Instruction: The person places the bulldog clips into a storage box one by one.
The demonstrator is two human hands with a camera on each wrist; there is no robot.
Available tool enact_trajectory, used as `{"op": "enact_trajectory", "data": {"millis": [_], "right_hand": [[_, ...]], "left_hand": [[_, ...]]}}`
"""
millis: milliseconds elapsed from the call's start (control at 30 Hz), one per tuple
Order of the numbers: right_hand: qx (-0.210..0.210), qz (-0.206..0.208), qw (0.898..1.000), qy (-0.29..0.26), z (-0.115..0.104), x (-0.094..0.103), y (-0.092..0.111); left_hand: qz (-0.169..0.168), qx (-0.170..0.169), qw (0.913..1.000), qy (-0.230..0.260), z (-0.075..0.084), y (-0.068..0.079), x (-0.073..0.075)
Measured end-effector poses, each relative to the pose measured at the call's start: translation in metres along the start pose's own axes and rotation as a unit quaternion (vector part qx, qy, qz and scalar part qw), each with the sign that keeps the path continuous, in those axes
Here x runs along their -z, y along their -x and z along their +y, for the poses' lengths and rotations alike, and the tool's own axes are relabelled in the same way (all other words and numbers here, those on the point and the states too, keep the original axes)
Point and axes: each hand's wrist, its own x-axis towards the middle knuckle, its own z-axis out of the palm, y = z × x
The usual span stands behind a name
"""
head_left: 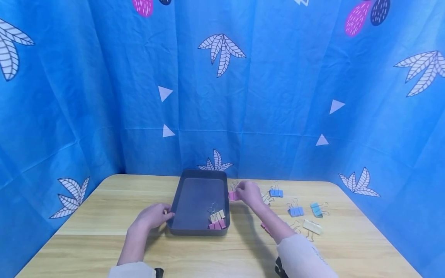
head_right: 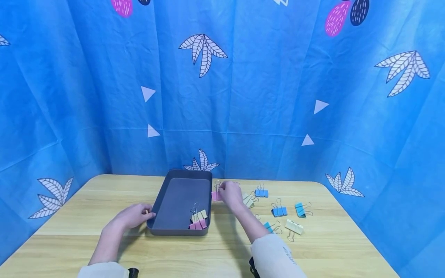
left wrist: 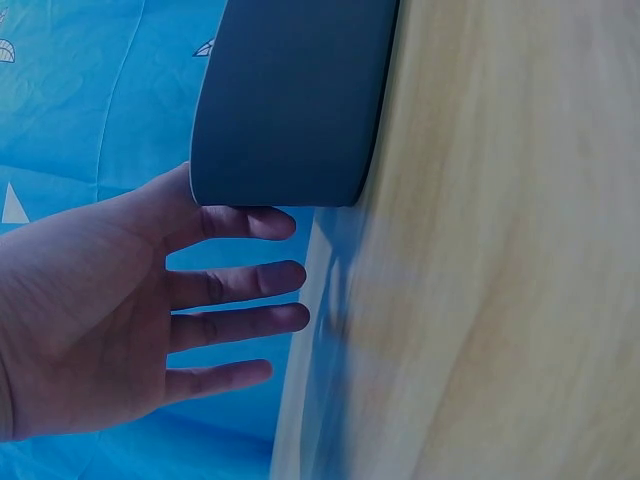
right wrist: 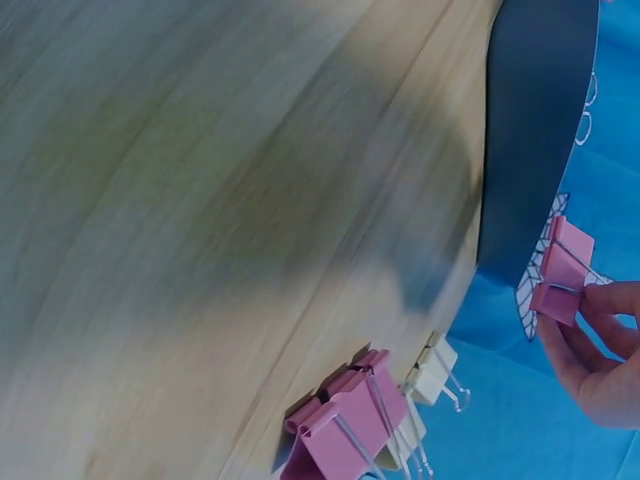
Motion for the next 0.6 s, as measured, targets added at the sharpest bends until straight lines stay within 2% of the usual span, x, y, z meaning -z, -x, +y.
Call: {"op": "enact_trajectory", "data": {"millis": [400, 600], "right_hand": [[0.024, 0.007, 1.000, 0.014, -0.016, -0.007, 0.000], [0.034, -0.005, 0.999, -0.001, -0.019, -0.013, -0.002]], "left_hand": [[-0.002, 0.000, 1.0000, 0.001, -0.001, -0.001, -0.001], [-0.002, -0.003, 1.0000, -0.001, -0.001, -0.001, -0.001]]}}
